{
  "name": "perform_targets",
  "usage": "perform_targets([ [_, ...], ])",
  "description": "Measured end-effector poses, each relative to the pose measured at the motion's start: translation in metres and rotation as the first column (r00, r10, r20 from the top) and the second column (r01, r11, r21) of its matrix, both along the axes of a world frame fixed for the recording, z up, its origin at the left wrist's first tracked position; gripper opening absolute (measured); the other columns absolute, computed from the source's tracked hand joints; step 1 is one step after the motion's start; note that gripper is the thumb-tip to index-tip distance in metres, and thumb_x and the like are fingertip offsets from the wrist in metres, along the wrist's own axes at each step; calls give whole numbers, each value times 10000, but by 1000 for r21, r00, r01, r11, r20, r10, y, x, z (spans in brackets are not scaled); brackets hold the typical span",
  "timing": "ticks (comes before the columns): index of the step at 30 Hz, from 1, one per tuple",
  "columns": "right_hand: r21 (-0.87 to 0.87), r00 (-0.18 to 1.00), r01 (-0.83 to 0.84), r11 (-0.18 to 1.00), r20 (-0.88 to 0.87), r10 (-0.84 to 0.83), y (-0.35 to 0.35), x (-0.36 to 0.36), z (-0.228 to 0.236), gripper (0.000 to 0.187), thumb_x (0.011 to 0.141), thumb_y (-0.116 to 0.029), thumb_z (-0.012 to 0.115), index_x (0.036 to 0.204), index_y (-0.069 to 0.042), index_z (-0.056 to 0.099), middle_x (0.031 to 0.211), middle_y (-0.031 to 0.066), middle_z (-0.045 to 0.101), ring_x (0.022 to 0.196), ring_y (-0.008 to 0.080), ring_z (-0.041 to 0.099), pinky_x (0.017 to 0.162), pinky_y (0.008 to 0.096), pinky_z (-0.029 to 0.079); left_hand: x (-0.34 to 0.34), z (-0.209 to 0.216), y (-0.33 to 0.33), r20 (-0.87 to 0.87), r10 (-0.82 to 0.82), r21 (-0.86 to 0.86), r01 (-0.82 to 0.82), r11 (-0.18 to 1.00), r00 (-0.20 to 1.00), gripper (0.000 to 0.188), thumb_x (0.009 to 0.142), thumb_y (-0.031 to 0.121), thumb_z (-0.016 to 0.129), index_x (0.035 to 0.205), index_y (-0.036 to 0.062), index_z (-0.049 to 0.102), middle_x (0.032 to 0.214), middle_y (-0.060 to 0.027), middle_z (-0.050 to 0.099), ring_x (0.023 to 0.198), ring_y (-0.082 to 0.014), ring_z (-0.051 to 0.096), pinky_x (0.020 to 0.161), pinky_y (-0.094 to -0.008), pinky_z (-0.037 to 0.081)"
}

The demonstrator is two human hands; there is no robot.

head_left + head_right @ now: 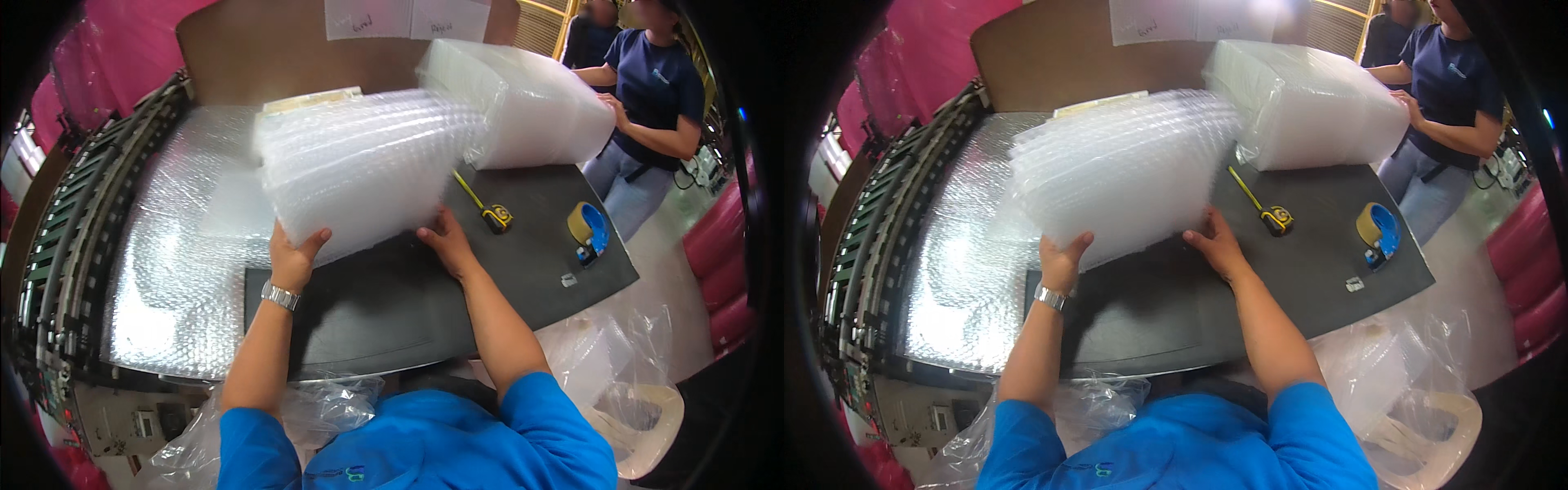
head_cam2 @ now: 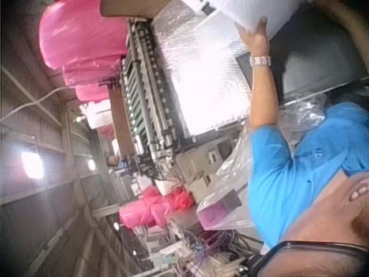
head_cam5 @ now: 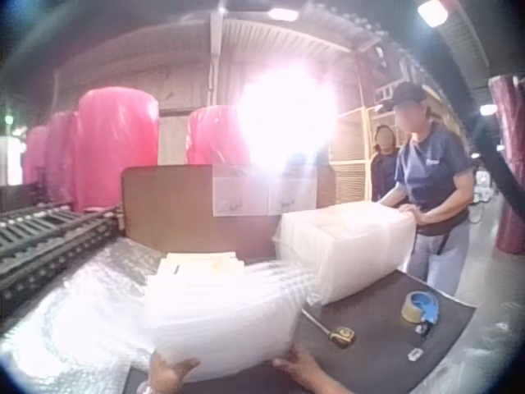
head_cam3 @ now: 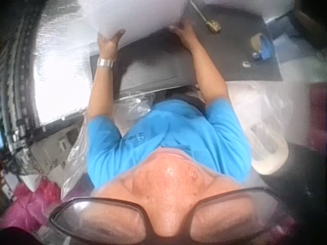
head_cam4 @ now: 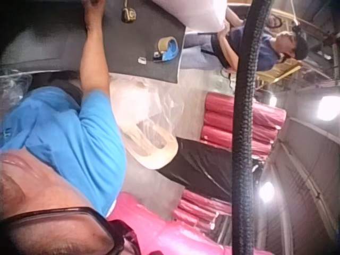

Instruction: The person stands at a workstation in a warehouse, handling sheets of bubble wrap. They pull bubble wrap from a large plastic bag, separate individual sheets, and stack them on a black table. The person also briefly interacts with a machine control panel and uses a measuring tape.

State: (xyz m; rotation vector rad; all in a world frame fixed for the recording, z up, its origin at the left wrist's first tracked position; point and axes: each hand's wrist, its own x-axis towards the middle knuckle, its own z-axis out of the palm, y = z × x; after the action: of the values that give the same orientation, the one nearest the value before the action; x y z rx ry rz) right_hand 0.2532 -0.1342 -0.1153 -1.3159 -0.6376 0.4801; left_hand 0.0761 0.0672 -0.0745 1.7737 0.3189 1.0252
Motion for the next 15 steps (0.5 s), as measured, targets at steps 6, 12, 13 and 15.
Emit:
perform_targets([
  [6, -9, 996, -81, 997, -40, 81, -2, -5, 4, 646, 711, -117, 681, 1263, -115, 345, 1107, 127, 405, 1009, 209, 446, 822, 312, 441, -84, 9, 41, 292, 377, 199, -441, 875, 879, 391, 693, 91, 678, 1024, 17, 485, 924, -93, 574, 843, -172, 555, 698, -272, 446],
  [12, -23, 994, -113, 993, -9, 112, -2, -9, -1, 566, 717, -109, 677, 1216, -114, 410, 1018, 46, 445, 918, 132, 464, 796, 267, 431, -165, 46, 43, 388, 521, 328, -642, 693, 760, 355, 689, 49, 654, 1007, 15, 499, 884, -65, 550, 799, -178, 547, 700, -279, 431],
  [13, -31, 992, -123, 992, -6, 123, -3, -10, 0, 563, 715, -109, 679, 1212, -114, 415, 1013, 44, 446, 918, 130, 464, 797, 262, 429, -174, 47, 44, 432, 487, 176, -600, 780, 759, 365, 689, 46, 652, 1019, 13, 499, 899, -66, 548, 809, -179, 546, 714, -279, 429],
  [15, -47, 991, -136, 990, -2, 136, -4, -13, 2, 557, 713, -110, 683, 1206, -113, 424, 1005, 39, 450, 917, 125, 464, 800, 253, 424, -192, 54, 40, 384, 603, 499, -707, 502, 699, 386, 690, 48, 652, 1041, 11, 494, 912, -72, 547, 822, -179, 545, 730, -280, 427],
])
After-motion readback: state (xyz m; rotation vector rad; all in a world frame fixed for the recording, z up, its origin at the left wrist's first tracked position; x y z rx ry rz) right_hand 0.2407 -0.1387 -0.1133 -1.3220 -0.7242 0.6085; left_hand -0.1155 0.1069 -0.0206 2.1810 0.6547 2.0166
